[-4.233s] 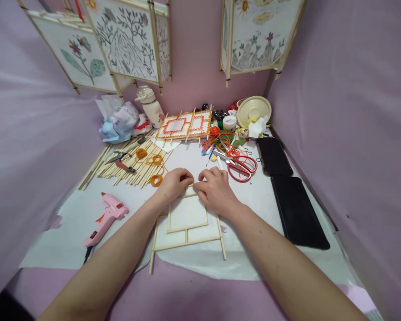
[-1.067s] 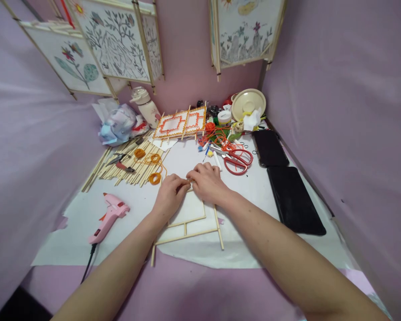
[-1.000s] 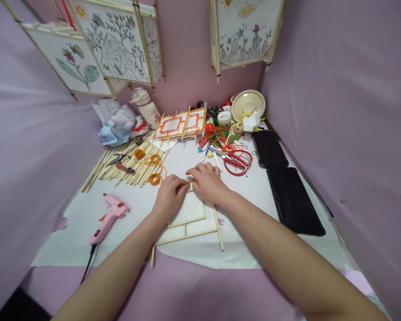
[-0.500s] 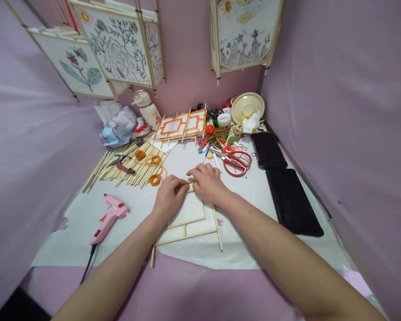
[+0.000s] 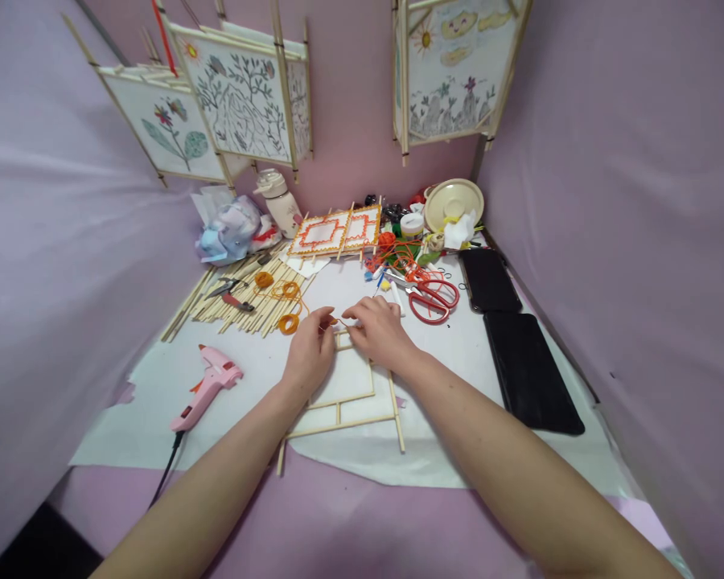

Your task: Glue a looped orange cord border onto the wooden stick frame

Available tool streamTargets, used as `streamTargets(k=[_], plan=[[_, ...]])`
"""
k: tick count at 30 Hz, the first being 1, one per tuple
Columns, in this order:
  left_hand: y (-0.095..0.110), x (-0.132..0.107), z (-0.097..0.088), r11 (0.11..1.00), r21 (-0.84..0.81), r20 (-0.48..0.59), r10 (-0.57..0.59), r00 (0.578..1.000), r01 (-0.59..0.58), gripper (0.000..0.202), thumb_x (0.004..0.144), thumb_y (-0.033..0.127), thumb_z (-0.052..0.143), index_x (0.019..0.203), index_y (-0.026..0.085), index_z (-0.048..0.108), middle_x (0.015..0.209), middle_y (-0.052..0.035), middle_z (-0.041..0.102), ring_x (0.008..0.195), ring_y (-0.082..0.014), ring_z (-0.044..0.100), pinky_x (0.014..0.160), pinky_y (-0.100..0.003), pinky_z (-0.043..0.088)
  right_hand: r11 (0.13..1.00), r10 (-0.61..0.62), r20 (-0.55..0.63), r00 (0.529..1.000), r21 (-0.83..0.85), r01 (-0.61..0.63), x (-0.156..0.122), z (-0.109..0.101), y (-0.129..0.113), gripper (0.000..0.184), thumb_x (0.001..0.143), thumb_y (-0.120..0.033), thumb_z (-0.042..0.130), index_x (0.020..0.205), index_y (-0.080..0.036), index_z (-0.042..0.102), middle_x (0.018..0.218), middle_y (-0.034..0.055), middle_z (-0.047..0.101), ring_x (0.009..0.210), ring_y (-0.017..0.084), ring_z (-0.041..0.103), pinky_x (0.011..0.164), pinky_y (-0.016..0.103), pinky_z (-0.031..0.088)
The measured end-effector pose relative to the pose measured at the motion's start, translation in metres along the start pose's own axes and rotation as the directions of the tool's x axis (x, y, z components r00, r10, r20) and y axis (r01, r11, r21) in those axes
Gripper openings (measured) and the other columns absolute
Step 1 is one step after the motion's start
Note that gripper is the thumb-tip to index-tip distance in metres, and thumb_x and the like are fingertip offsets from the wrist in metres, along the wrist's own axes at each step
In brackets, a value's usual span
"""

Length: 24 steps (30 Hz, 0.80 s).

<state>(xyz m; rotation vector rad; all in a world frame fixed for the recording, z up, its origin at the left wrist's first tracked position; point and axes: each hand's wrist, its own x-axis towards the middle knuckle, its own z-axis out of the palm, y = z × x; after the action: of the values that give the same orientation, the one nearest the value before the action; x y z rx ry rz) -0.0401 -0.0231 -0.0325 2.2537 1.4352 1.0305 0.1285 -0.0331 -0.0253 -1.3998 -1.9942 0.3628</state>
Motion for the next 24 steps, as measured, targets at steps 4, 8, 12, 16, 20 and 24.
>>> streamTargets(k=[4,8,12,16,20,24], plan=[[0.0,-0.001,0.001,0.998,0.041,-0.004,0.056,0.998,-0.055,0.043,0.087,0.007,0.041,0.129,0.015,0.047,0.106,-0.0102,0.063,0.1,-0.0217,0.058,0.092,-0.039,0.046,0.999,-0.03,-0.023,0.999,-0.016,0.03,0.001,0.0,-0.008,0.027,0.09,-0.027,0.053,0.115,-0.024,0.062,0.111,0.0076,0.062,0.107,0.024,0.049,0.085,0.037,0.029],[0.0,-0.003,0.002,0.994,0.048,0.014,0.102,0.995,-0.102,0.056,0.085,0.005,0.039,0.14,0.014,0.035,0.112,-0.0121,0.062,0.105,-0.0227,0.056,0.094,-0.04,0.045,0.996,-0.072,-0.047,0.996,-0.052,0.07,0.003,0.0,-0.014,0.021,0.091,-0.026,0.054,0.109,-0.023,0.063,0.11,0.0074,0.062,0.106,0.024,0.049,0.087,0.037,0.028],[0.0,-0.003,0.003,0.992,0.037,0.039,0.117,0.992,-0.119,0.058,0.084,0.005,0.039,0.142,0.012,0.032,0.113,-0.0138,0.062,0.106,-0.0234,0.056,0.093,-0.04,0.045,0.99,-0.088,-0.057,0.994,-0.114,0.082,0.005,0.001,-0.014,0.015,0.092,-0.026,0.053,0.099,-0.022,0.065,0.109,0.0073,0.063,0.106,0.023,0.048,0.088,0.037,0.026],[0.003,-0.003,0.002,0.991,0.03,0.076,0.124,0.989,-0.127,0.056,0.084,0.004,0.038,0.14,0.011,0.034,0.112,-0.013,0.063,0.103,-0.0221,0.057,0.093,-0.039,0.046,0.989,-0.075,-0.048,0.996,-0.13,0.068,0.006,0.001,-0.012,0.016,0.094,-0.027,0.05,0.092,-0.021,0.065,0.103,0.0068,0.064,0.103,0.023,0.048,0.085,0.037,0.026],[0.007,-0.003,0.0,0.99,0.018,0.013,0.141,0.99,-0.141,0.055,0.086,0.003,0.036,0.139,0.015,0.034,0.127,-0.0149,0.053,0.107,-0.0204,0.056,0.096,-0.038,0.045,1.0,0.013,-0.072,0.997,-0.026,-0.015,0.007,0.001,-0.011,0.015,0.094,-0.027,0.05,0.087,-0.02,0.062,0.098,0.0055,0.065,0.099,0.022,0.05,0.082,0.035,0.028],[0.011,-0.001,-0.004,0.986,0.027,-0.05,0.163,0.985,-0.162,0.054,0.087,0.004,0.038,0.138,0.018,0.035,0.138,-0.0155,0.039,0.112,-0.02,0.053,0.096,-0.037,0.046,0.991,0.12,-0.113,0.986,0.08,-0.111,0.01,0.002,-0.007,0.013,0.092,-0.026,0.053,0.084,-0.021,0.061,0.09,0.0032,0.068,0.093,0.021,0.054,0.081,0.034,0.029]])
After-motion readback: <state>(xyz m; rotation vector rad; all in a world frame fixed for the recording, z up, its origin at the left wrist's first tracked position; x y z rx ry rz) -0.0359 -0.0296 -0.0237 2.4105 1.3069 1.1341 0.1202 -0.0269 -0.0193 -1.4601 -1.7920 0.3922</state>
